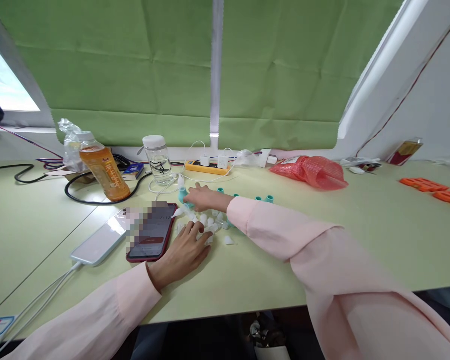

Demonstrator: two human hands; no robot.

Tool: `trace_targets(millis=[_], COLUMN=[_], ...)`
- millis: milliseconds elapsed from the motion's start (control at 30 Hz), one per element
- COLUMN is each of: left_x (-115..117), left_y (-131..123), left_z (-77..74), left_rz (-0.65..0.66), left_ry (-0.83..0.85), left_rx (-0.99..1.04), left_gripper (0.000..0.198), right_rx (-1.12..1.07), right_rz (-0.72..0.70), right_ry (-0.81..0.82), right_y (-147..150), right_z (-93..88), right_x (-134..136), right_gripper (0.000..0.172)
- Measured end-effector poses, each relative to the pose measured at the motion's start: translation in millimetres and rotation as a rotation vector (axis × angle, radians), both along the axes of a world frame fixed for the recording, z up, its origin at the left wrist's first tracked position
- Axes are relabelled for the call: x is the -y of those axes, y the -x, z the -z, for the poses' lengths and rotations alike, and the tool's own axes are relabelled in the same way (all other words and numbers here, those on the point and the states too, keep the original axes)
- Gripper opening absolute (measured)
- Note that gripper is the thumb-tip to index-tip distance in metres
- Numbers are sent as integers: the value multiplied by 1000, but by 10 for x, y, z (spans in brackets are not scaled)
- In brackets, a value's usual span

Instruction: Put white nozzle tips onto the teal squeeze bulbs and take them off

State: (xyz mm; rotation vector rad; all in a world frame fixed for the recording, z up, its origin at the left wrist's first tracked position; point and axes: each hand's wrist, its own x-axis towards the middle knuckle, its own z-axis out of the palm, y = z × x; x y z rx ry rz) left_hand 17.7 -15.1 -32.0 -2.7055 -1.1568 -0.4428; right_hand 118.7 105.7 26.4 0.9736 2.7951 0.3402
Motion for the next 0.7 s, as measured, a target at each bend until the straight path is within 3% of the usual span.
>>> trace_targets(millis=[267,367,433,500,600,700], left_x=[5,-2,-7,-11,-16,-29], left_y=[2,5,13,28,67,111], left_z=[-27,-34,-46,-69,-119,-171], left_rz=[35,32,16,-11,-63,-84], left_ry=[-8,-10,-5,24,120,255], left_rx=[40,73,123,216,467,793], left_gripper=[21,21,21,21,22,30], right_rx=[21,35,-1,-144,-572,-922], right_rz=[-42,-56,-40,-18,-34,-38], right_ry=[-143,-165,-207,-263,-224,-87], right_y=[105,62,0,-99,-289,-443], right_z=[204,121,-31,-225,-411,-261], right_x=[28,31,68,171,480,875], right_gripper=[21,19,17,16,19,16])
